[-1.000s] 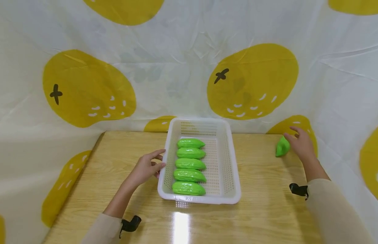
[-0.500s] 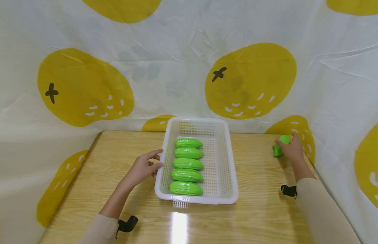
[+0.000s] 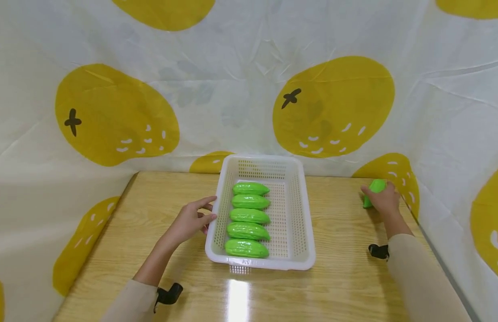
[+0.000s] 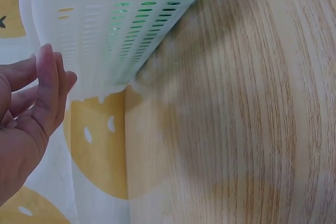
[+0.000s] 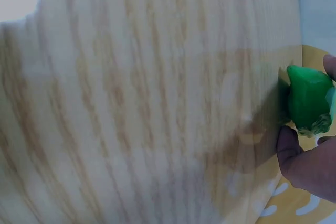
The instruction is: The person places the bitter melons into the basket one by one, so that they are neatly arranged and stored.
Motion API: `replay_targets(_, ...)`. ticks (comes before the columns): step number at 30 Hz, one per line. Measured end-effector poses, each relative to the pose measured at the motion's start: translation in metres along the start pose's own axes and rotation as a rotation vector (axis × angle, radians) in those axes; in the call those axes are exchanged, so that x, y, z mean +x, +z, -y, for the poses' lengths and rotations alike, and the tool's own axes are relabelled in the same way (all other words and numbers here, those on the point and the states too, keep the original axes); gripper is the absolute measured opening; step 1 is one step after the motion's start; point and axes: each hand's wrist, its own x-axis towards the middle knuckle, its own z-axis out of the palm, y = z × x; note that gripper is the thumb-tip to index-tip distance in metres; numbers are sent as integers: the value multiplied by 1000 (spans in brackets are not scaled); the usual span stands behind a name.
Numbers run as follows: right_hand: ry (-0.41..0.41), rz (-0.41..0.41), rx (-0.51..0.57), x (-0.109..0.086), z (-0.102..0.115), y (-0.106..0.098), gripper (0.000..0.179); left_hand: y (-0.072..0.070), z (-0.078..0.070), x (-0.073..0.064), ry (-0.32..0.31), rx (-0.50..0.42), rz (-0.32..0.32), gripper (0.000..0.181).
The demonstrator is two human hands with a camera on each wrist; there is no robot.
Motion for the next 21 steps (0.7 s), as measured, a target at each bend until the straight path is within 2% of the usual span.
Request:
replay_targets(8,3,9,-25,-1,-13,1,100,1,0,0,0,-4,11,58)
replay_targets(16,-101,37,13,6,-24,1,97,1,-1,-1,-2,-5,4,58)
replay_targets(21,-179,70,2,8,-23,-3,99,1,0,-1,5,-15,4,59)
